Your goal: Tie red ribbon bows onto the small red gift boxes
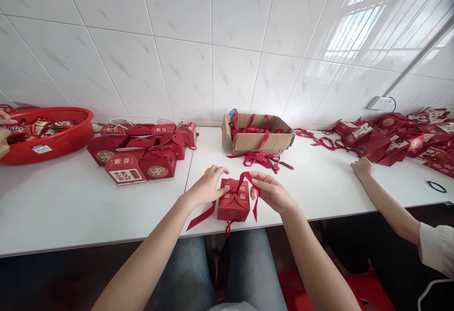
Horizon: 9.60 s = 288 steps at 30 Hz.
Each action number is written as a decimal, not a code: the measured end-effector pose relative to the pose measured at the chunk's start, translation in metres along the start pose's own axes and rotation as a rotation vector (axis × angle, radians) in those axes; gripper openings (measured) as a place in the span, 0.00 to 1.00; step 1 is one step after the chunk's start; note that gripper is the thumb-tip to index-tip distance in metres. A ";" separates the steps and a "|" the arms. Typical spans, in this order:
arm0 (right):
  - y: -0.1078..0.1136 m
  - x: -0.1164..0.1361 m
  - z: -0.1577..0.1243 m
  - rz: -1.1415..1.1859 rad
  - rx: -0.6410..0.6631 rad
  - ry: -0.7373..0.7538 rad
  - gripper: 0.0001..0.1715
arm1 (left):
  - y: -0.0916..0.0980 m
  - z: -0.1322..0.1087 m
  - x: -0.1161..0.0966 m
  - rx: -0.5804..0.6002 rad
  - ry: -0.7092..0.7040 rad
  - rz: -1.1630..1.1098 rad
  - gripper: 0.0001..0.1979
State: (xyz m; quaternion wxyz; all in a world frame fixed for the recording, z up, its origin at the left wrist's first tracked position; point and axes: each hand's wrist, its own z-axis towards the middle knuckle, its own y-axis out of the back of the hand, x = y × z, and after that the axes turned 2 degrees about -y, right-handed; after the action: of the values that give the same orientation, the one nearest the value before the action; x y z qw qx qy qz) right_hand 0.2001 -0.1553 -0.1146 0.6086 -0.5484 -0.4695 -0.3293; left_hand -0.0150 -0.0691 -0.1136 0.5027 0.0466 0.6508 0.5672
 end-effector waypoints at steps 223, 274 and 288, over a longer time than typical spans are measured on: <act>0.024 -0.031 0.043 -0.729 -0.192 0.306 0.27 | -0.032 0.006 0.010 -0.326 -0.087 -0.171 0.07; 0.001 -0.007 0.042 -1.579 0.137 0.623 0.21 | -0.001 0.013 -0.008 -0.068 -0.163 0.220 0.08; 0.005 -0.014 0.042 -1.550 0.100 0.784 0.19 | -0.010 0.004 -0.003 -0.126 -0.067 -0.110 0.08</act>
State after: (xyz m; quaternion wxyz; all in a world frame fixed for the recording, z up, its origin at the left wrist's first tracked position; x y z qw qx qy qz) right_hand 0.1914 -0.1149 -0.1311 0.3542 0.1060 -0.4812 -0.7948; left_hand -0.0060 -0.0720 -0.1188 0.5564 -0.0022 0.5982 0.5767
